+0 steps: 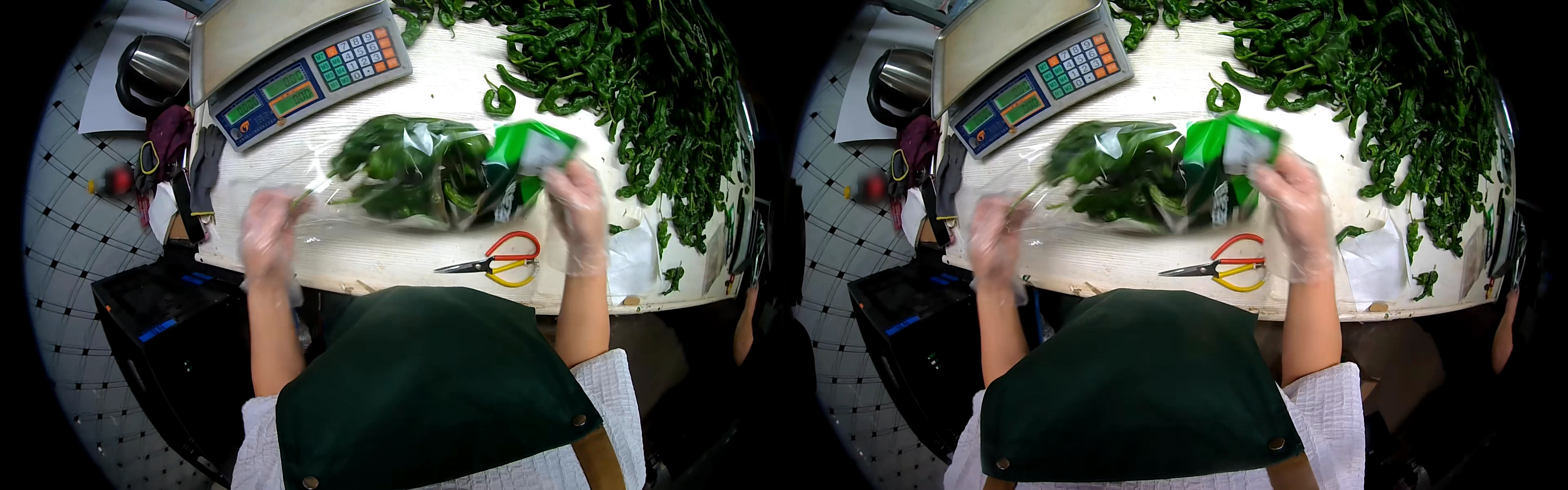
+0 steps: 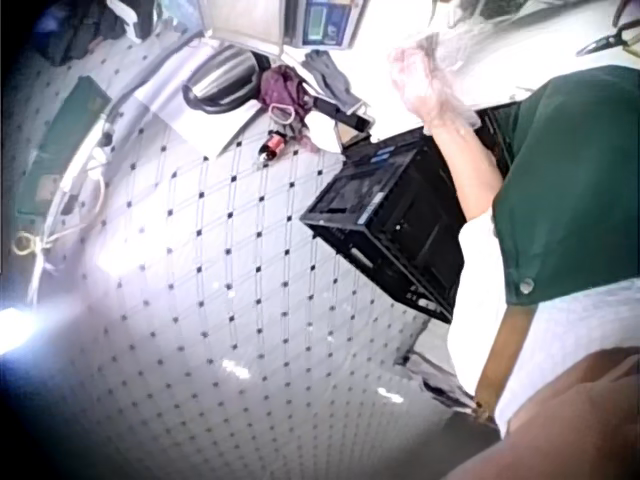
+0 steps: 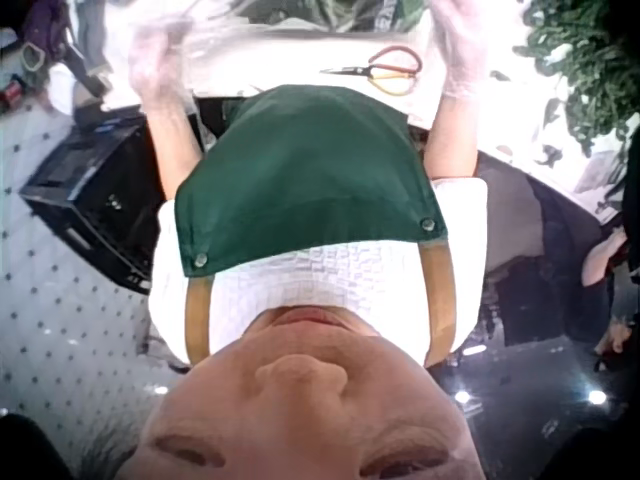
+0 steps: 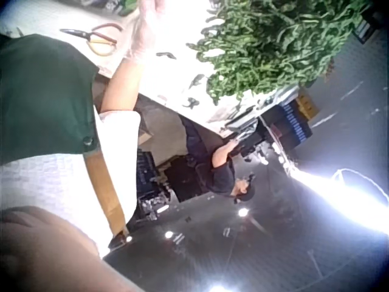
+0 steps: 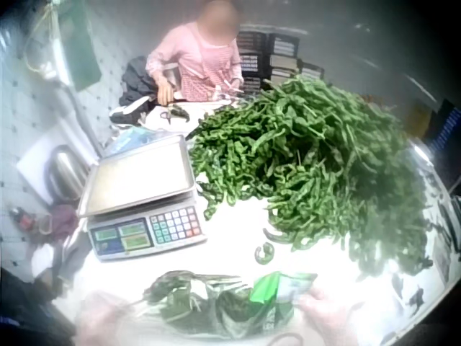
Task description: The person picks green peppers from a large pile on a table, places them into clear plastic bags, weighs the bags on a digital scale, and sets the filled bags aside. The process repeats with multiple bags throughout the clip.
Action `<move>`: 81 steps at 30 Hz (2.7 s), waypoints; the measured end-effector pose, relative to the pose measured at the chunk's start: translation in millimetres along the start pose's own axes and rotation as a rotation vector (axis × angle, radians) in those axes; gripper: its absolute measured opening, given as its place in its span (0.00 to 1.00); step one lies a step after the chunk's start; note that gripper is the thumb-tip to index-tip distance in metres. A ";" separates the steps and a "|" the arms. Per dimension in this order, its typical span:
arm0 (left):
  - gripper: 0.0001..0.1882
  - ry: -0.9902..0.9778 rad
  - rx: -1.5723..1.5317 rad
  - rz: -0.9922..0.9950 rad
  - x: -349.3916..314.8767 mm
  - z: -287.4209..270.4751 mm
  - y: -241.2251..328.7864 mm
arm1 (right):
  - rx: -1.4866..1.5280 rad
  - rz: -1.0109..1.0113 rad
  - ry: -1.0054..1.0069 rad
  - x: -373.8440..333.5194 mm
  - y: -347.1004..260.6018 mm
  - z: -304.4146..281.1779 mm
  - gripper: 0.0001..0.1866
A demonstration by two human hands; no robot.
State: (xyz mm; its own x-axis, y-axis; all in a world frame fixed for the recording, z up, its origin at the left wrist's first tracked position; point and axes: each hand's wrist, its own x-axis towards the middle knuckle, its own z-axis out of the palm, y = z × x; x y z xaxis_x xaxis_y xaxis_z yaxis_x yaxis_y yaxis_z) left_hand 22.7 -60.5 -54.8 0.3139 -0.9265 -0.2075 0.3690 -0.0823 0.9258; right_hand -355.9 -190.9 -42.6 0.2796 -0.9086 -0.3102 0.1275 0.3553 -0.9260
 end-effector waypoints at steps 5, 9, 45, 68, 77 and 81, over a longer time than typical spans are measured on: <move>0.11 0.064 0.174 -0.142 -27.6 -16.3 10.4 | 0.088 0.056 -0.042 -9.8 18.8 -29.2 0.10; 0.19 0.197 -0.043 -0.311 -39.2 -50.1 -29.2 | 0.101 0.128 0.167 -9.9 40.3 -15.5 0.17; 0.18 0.086 0.504 -0.491 -14.1 60.4 -42.2 | -0.834 -0.055 0.297 -2.1 20.0 -25.1 0.23; 0.13 -0.140 0.406 -0.745 -13.5 70.1 -54.4 | -0.078 0.424 0.092 -75.7 54.2 17.3 0.09; 0.08 0.034 -0.374 -0.182 -44.3 153.6 113.7 | 0.380 -0.146 0.014 -75.3 -99.7 40.0 0.13; 0.13 -0.104 -0.313 0.123 -54.2 139.4 141.8 | 0.221 -0.345 -0.048 -71.0 -147.7 71.8 0.14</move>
State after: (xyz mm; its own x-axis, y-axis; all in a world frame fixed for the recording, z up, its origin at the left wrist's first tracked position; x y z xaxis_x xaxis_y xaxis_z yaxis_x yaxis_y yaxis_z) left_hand -63.9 -73.2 131.8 0.2881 -0.9562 -0.0519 0.5891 0.1342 0.7968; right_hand -326.3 -163.1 131.7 0.2280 -0.9733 0.0253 0.4215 0.0753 -0.9037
